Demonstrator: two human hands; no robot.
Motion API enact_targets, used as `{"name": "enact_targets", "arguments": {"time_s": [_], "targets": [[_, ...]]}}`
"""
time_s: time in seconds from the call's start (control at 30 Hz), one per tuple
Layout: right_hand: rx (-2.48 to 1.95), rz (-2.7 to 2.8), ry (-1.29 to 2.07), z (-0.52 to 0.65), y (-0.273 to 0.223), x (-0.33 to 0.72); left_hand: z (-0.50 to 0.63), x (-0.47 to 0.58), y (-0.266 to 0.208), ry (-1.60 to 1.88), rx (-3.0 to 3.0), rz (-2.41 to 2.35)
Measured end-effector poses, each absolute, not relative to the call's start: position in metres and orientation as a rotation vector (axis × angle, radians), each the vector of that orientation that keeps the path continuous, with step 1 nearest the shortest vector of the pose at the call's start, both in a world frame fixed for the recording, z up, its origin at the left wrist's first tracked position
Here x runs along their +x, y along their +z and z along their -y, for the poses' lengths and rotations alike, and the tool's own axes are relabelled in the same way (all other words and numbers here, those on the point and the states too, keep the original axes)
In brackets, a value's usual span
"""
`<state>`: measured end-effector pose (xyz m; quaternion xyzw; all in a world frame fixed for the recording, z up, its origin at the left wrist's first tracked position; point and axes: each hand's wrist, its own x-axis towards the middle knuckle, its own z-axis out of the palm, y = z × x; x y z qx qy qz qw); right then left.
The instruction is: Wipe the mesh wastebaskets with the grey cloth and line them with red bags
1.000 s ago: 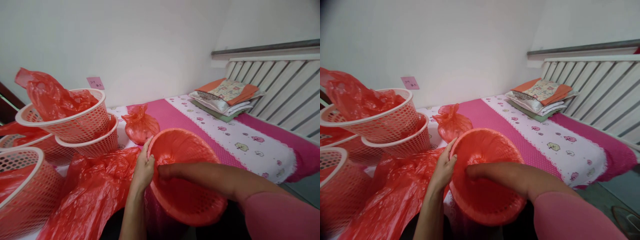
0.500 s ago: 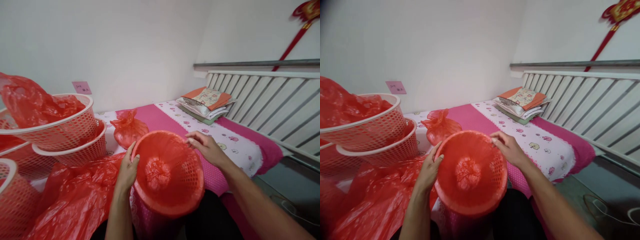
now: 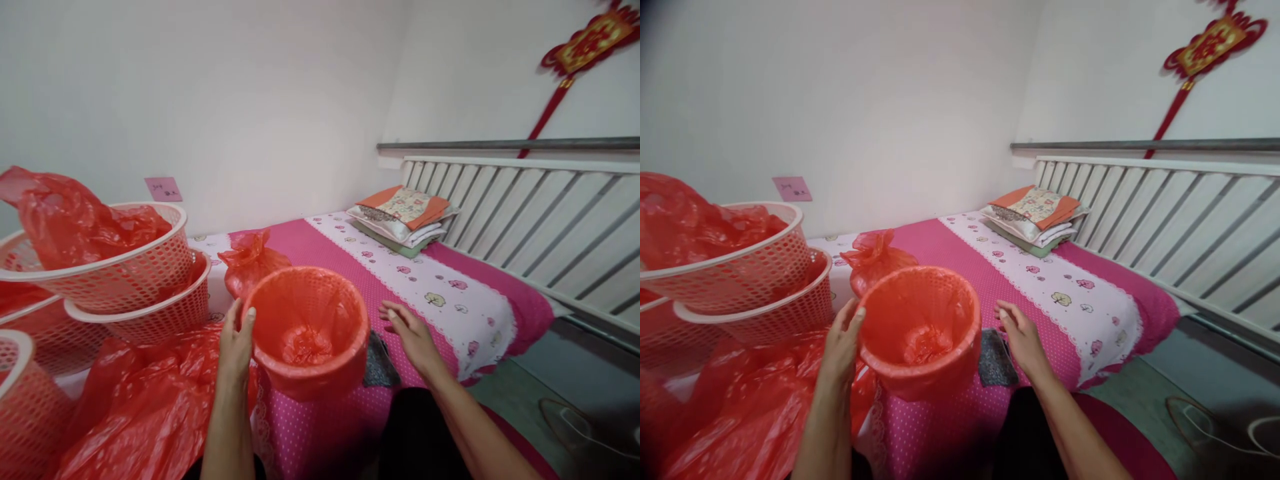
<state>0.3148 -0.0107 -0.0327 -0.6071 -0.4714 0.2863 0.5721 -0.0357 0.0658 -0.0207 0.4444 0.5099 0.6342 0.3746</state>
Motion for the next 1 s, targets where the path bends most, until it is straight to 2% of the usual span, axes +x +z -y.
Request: {"name": "enact_targets", "arguments": {"time_s": [0.13, 0.5, 1.0], "targets": [[-1.390, 1.087, 0.617, 0.001, -0.036, 0.309, -0.067, -0.032, -0.025, 1.613, 1.069, -1.361], [-1.316, 1.097, 0.694, -0.038, -0.011, 0.276, -0.059, -0.019, -0.020, 1.538, 0.789, -1.040], [-1.187, 0.864, 0.917, -0.044, -0.034, 0.251, -0.059, -0.013, -0.030, 1.549, 0.851, -1.121]]}}
